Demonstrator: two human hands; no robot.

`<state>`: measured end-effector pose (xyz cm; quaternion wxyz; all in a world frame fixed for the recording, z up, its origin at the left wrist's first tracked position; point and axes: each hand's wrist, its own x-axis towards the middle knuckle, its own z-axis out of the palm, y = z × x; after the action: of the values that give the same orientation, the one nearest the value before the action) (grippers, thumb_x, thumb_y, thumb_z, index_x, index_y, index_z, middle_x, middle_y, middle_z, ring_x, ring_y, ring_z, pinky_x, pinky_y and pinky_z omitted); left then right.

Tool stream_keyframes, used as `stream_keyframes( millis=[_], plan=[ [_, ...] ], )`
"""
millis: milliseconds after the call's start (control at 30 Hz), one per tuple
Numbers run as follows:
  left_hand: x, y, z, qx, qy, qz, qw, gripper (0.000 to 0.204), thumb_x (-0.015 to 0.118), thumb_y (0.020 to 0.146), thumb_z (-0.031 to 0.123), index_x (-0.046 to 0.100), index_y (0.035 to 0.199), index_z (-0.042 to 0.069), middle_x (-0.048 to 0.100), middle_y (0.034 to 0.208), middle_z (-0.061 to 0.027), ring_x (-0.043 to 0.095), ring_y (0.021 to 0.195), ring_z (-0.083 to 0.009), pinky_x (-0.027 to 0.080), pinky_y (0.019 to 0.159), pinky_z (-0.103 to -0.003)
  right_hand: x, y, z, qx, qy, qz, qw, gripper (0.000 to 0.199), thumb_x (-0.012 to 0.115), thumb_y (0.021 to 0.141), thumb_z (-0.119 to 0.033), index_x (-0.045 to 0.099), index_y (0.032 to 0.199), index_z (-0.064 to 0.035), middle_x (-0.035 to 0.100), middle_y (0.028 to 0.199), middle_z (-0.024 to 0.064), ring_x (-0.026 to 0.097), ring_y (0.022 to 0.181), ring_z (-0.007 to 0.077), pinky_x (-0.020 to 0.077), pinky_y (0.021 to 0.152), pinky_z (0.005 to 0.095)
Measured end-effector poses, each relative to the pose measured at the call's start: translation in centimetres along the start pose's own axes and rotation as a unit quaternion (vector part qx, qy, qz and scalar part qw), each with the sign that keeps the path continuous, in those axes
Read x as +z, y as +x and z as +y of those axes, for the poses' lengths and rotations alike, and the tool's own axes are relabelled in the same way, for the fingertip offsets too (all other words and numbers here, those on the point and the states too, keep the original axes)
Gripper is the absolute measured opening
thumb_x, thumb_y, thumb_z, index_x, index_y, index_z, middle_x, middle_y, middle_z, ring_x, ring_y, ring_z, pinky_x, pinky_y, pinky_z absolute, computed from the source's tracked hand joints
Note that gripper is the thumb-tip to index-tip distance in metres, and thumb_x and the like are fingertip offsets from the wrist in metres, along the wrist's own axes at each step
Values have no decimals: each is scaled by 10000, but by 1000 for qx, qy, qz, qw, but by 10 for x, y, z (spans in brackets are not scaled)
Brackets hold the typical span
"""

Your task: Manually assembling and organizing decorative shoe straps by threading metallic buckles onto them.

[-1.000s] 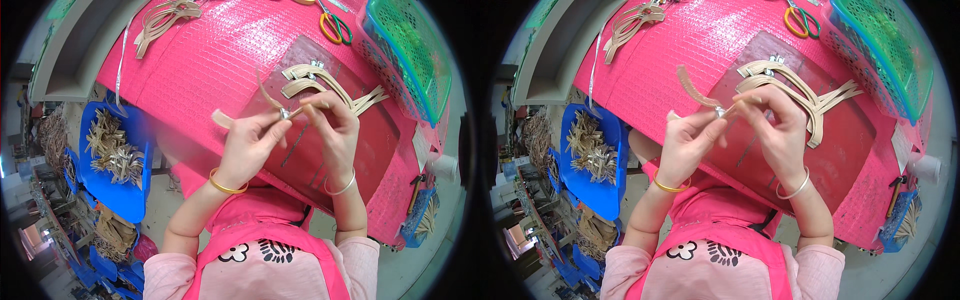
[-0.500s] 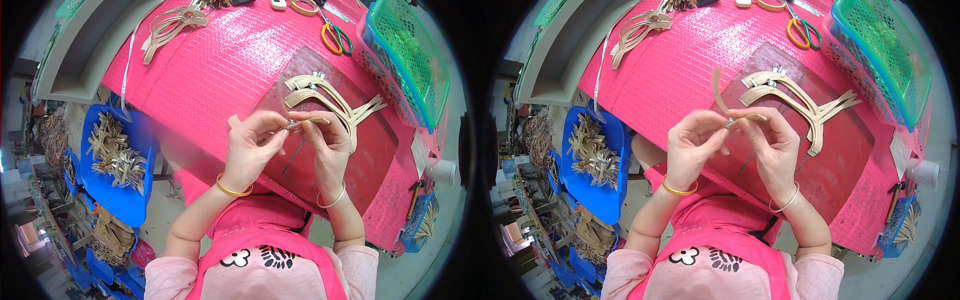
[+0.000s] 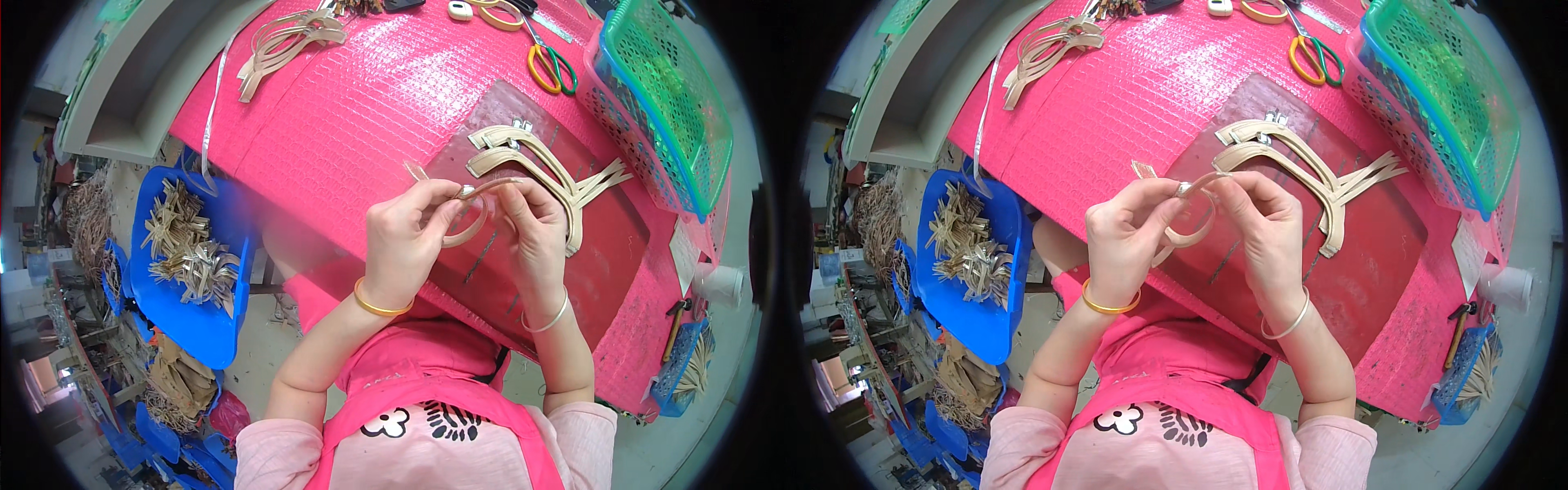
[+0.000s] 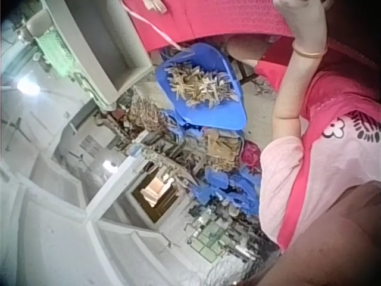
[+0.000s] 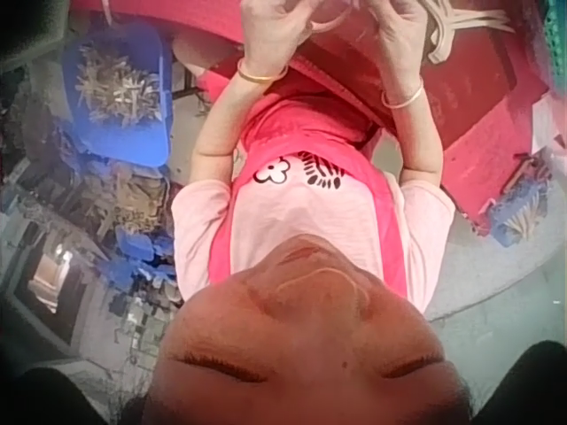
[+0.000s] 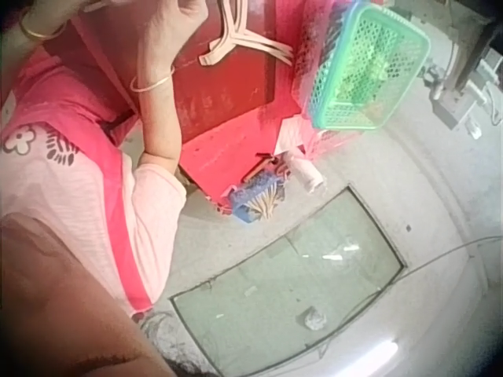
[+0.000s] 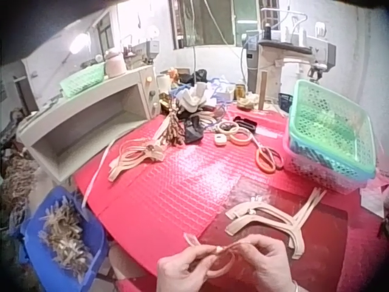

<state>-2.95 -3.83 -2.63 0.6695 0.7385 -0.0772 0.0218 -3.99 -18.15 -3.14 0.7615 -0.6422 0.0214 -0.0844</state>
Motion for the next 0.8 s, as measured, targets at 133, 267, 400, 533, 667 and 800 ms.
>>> stream_keyframes(
  millis=[133,267,400,533,667,800],
  plan=[
    [1,4,4,-34,14,-6,999,96,574,741,-10,586,836,-20,627,715,-105,631,649,-164,490,540,-247,2,0,-2,140,268,-52,952,178,539,823,-93,559,953,26,603,773,75,551,587,93,433,546,166],
    [2,10,-2,-4,15,2,1000,77,583,735,-2,584,811,-16,623,668,-101,627,610,-154,481,513,-242,16,-2,-4,115,243,-17,963,175,536,822,-99,536,950,21,606,778,104,582,561,137,481,518,207],
    [2,15,-1,1,-3,8,1000,49,581,737,-2,579,783,-15,617,637,-95,618,576,-143,465,490,-238,16,-3,-6,143,267,-24,953,69,553,814,-107,515,810,-49,507,591,3,444,446,55,339,399,171],
    [3,19,1,24,-3,20,999,44,584,737,-10,578,776,-30,614,634,-78,598,573,-109,460,499,-220,23,6,-12,202,239,-45,949,167,556,792,-90,441,671,-105,341,493,-85,237,394,7,158,375,180],
    [5,23,4,35,32,27,999,47,581,737,-23,586,781,-36,612,631,-69,586,579,-82,460,494,-204,17,21,-14,217,217,-107,946,160,537,778,-74,434,660,-111,330,498,-88,230,393,7,154,379,178],
    [-2,25,9,104,51,79,990,24,572,716,-8,551,726,1,565,574,-105,576,502,-181,423,454,-280,26,26,-21,221,221,-131,941,169,527,791,-83,420,662,-109,292,495,-89,222,388,7,149,376,181]
  ],
)
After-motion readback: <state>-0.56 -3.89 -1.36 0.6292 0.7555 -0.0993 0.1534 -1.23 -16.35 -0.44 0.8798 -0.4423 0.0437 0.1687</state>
